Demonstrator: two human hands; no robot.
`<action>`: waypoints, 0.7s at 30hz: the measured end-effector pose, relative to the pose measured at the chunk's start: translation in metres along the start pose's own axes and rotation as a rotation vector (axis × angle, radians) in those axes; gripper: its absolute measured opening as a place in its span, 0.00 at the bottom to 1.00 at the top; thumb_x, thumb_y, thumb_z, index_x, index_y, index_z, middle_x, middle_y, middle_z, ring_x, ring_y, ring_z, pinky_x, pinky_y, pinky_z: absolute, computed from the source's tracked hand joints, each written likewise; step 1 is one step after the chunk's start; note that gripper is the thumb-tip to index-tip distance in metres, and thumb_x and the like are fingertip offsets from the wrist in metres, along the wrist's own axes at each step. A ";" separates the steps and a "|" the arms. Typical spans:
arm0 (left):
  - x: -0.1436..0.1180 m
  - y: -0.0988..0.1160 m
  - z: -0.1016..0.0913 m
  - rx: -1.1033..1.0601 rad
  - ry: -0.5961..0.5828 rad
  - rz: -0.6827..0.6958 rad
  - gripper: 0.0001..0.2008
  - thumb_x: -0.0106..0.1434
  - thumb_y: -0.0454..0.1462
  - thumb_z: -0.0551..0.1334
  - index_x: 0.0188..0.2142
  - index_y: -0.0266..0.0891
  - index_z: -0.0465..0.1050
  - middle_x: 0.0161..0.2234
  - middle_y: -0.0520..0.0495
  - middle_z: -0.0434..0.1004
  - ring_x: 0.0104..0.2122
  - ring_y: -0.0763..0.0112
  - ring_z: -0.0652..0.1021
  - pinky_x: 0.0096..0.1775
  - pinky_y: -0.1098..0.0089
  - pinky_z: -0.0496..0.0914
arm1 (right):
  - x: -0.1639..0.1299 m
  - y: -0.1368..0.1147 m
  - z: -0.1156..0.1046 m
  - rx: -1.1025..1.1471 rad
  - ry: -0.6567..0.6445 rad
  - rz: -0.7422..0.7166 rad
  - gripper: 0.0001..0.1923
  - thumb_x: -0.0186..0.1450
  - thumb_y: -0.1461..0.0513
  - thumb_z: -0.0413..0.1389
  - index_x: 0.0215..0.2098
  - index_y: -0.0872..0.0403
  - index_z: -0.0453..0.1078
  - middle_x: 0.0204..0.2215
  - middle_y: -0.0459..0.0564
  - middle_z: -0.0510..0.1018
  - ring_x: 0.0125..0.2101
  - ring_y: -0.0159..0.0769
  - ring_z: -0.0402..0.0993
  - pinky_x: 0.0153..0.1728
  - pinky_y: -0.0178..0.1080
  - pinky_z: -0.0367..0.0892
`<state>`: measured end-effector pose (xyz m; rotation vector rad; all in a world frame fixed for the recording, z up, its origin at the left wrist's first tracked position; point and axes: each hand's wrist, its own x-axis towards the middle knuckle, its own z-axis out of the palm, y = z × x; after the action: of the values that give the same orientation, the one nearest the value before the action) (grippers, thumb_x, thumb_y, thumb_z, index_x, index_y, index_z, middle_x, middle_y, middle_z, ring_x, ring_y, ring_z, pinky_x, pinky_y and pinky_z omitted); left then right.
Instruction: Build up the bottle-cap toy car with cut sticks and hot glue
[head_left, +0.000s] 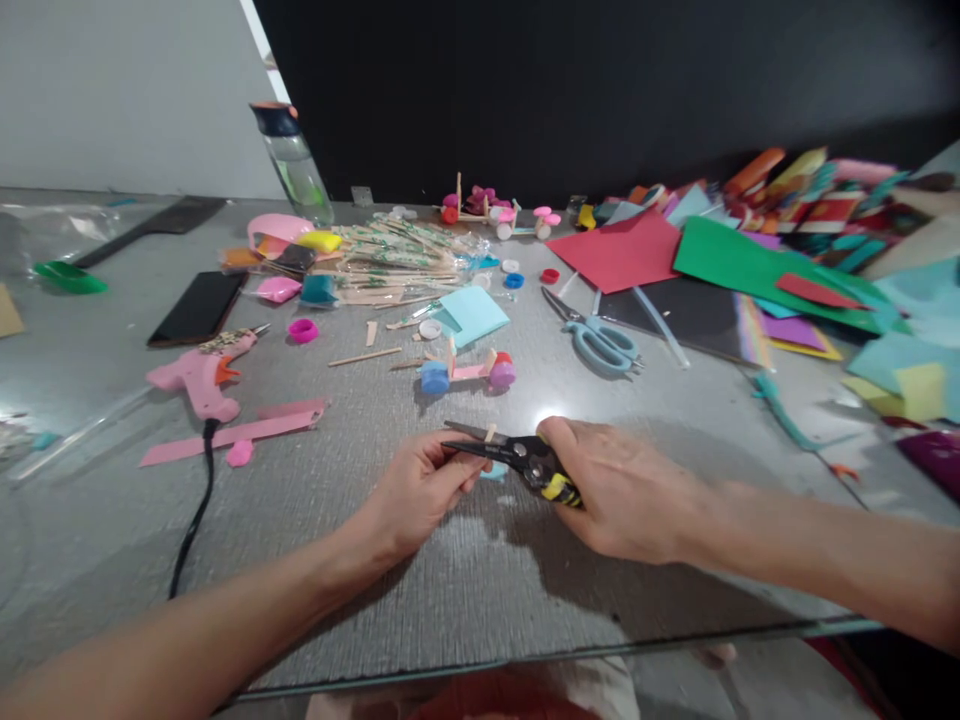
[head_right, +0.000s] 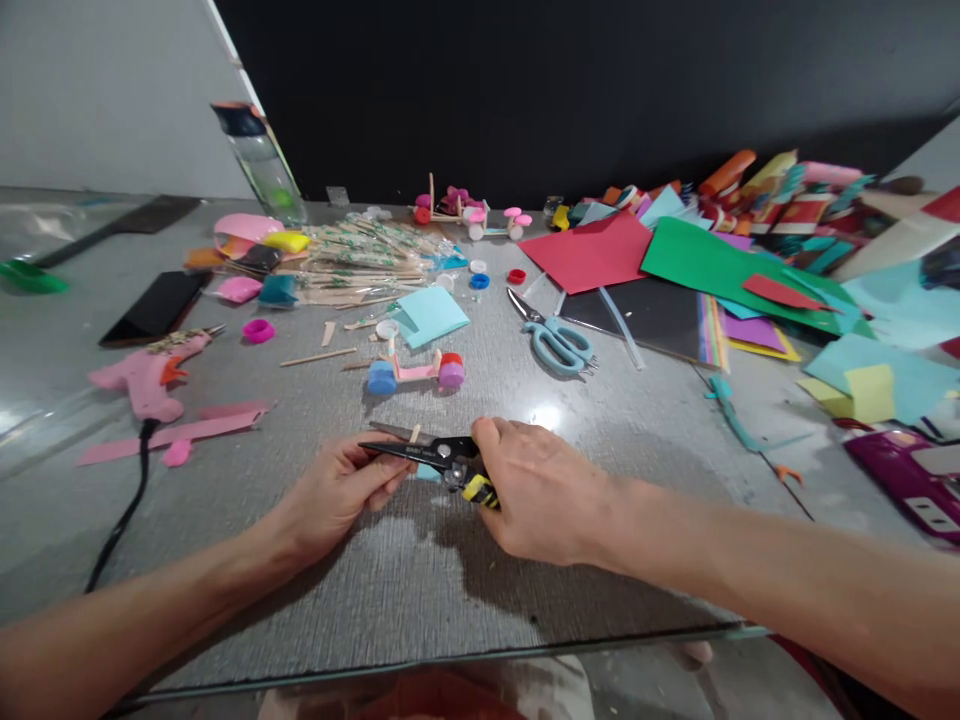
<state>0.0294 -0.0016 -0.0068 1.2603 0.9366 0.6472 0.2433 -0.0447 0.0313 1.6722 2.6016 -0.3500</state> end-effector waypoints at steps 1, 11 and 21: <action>0.000 0.000 -0.001 0.002 -0.008 0.002 0.14 0.59 0.46 0.64 0.26 0.38 0.70 0.19 0.56 0.62 0.18 0.78 0.58 0.22 0.73 0.51 | 0.000 0.001 0.000 0.007 0.006 -0.010 0.13 0.58 0.64 0.53 0.41 0.55 0.60 0.35 0.59 0.76 0.35 0.48 0.75 0.34 0.43 0.64; -0.001 0.003 -0.001 -0.089 -0.077 0.048 0.16 0.60 0.48 0.66 0.28 0.36 0.71 0.20 0.57 0.62 0.19 0.79 0.60 0.22 0.75 0.53 | -0.001 0.003 -0.004 0.165 -0.001 -0.048 0.17 0.57 0.63 0.53 0.45 0.58 0.61 0.37 0.58 0.74 0.35 0.45 0.70 0.36 0.44 0.64; -0.003 0.009 -0.007 -0.145 -0.195 0.094 0.18 0.63 0.49 0.66 0.29 0.36 0.72 0.19 0.58 0.59 0.18 0.80 0.55 0.21 0.74 0.49 | -0.001 0.007 -0.004 0.194 0.010 -0.083 0.21 0.57 0.63 0.51 0.49 0.60 0.61 0.38 0.58 0.72 0.34 0.43 0.69 0.35 0.43 0.62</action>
<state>0.0225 0.0017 0.0024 1.2188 0.6619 0.6412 0.2509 -0.0419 0.0342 1.6237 2.7278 -0.6175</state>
